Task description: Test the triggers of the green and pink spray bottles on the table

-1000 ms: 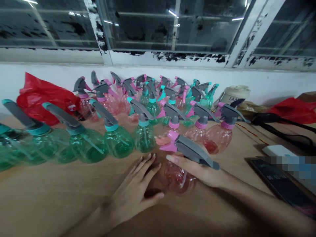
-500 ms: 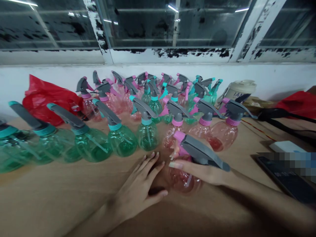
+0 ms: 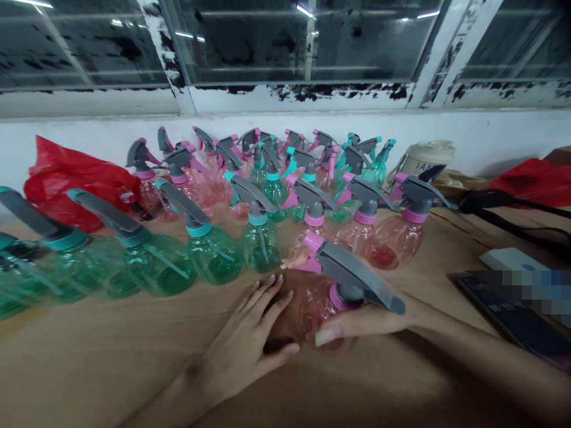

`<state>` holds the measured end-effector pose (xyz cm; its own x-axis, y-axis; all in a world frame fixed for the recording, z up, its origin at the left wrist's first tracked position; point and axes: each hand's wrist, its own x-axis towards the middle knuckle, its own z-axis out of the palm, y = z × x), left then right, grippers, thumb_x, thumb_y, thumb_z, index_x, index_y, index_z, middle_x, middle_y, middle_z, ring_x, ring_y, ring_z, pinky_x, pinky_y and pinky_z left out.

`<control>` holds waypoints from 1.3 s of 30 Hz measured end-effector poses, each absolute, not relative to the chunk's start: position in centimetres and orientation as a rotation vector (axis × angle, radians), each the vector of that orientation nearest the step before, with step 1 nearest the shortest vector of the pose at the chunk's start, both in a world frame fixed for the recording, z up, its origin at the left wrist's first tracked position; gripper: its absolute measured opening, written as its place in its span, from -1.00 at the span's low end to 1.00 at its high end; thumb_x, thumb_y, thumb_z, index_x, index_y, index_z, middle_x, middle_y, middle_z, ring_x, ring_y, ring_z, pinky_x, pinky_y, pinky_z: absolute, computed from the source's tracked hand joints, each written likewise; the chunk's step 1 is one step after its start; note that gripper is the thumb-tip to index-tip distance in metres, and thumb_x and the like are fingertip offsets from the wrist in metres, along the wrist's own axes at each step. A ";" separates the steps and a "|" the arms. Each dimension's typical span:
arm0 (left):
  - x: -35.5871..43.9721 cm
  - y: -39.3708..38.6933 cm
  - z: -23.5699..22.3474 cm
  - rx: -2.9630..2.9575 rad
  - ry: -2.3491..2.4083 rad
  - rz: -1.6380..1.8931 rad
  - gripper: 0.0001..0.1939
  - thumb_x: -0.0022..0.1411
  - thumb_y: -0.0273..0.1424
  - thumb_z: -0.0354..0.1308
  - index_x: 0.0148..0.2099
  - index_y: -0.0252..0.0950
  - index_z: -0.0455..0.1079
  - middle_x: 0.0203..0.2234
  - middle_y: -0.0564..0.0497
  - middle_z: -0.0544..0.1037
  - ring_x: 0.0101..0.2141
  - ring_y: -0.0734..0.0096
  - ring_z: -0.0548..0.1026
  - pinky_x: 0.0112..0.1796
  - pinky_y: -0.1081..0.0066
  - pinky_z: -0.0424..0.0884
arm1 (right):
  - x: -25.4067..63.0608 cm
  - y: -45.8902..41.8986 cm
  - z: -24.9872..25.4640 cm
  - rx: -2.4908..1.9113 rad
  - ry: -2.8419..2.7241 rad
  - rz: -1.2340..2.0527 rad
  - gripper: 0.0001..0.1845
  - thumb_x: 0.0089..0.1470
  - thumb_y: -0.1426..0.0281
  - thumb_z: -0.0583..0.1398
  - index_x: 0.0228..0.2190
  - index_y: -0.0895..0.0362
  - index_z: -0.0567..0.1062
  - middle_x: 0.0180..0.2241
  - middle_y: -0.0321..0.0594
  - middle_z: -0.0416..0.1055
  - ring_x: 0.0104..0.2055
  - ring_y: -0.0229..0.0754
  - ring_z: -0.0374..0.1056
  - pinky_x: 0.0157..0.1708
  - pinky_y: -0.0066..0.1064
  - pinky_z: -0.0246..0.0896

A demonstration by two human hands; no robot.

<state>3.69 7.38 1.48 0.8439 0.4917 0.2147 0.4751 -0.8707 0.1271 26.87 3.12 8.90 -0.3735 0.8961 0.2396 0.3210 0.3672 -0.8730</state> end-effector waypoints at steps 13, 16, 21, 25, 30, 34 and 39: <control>3.5 7.5 0.7 2.916 0.762 0.414 -0.28 0.23 -0.07 0.13 0.30 -0.27 0.03 0.29 -0.18 0.04 0.24 0.00 0.05 0.16 0.00 0.08 | 25.9 2.9 9.9 -0.987 -1.736 1.044 -0.70 -0.09 0.55 0.13 -0.27 0.07 0.48 -0.53 -0.36 0.40 -0.57 -0.30 0.29 -0.64 -0.50 0.24; 3.6 7.5 0.8 2.916 0.762 0.389 -0.29 0.24 -0.07 0.12 0.30 -0.27 0.03 0.30 -0.17 0.03 0.25 0.02 0.03 0.16 0.00 0.08 | 25.9 2.8 10.0 -0.997 -1.705 1.050 -0.83 -0.20 0.62 0.11 -0.59 0.11 0.31 -0.63 -0.47 0.17 -0.69 -0.45 0.01 -0.75 -0.58 0.01; 3.7 7.4 1.0 2.917 0.768 0.372 -0.30 0.24 -0.09 0.13 0.30 -0.27 0.04 0.29 -0.18 0.04 0.24 0.03 0.05 0.15 -0.01 0.10 | 25.8 2.7 10.3 -0.999 -1.716 1.152 -0.76 -0.18 0.62 0.08 -0.63 0.08 0.14 -0.68 -0.52 0.07 -0.71 -0.47 -0.04 -0.77 -0.60 -0.03; 3.7 7.4 0.9 2.914 0.779 0.397 -0.30 0.24 -0.08 0.13 0.30 -0.25 0.05 0.29 -0.17 0.06 0.24 0.02 0.07 0.15 -0.01 0.10 | 25.8 2.9 10.3 -0.906 -1.703 1.046 -0.80 -0.16 0.61 0.11 -0.47 0.08 0.27 -0.56 -0.46 0.16 -0.64 -0.43 0.03 -0.69 -0.57 0.07; 3.6 7.4 0.9 2.965 0.765 0.456 -0.28 0.23 -0.07 0.12 0.30 -0.28 0.03 0.28 -0.20 0.08 0.22 -0.02 0.09 0.12 -0.02 0.16 | 25.4 3.0 9.8 -0.952 -1.716 0.885 -0.94 0.05 0.41 0.18 -0.35 0.09 0.39 -0.45 -0.33 0.33 -0.50 -0.33 0.24 -0.52 -0.47 0.22; 3.6 7.3 0.8 2.976 0.753 0.490 -0.29 0.23 -0.08 0.12 0.30 -0.27 0.02 0.29 -0.19 0.03 0.23 -0.03 0.08 0.12 -0.02 0.16 | 25.4 2.8 9.2 -1.018 -1.698 0.700 -0.86 0.11 0.31 0.19 -0.42 0.10 0.39 -0.49 -0.38 0.33 -0.48 -0.35 0.28 -0.44 -0.46 0.22; 3.6 7.3 0.7 2.962 0.758 0.499 -0.28 0.23 -0.11 0.13 0.31 -0.26 0.00 0.29 -0.18 0.05 0.22 -0.04 0.09 0.13 -0.03 0.15 | 25.4 2.7 9.1 -1.001 -1.698 0.724 -0.89 0.12 0.31 0.18 -0.36 0.10 0.42 -0.44 -0.35 0.39 -0.43 -0.32 0.35 -0.40 -0.45 0.28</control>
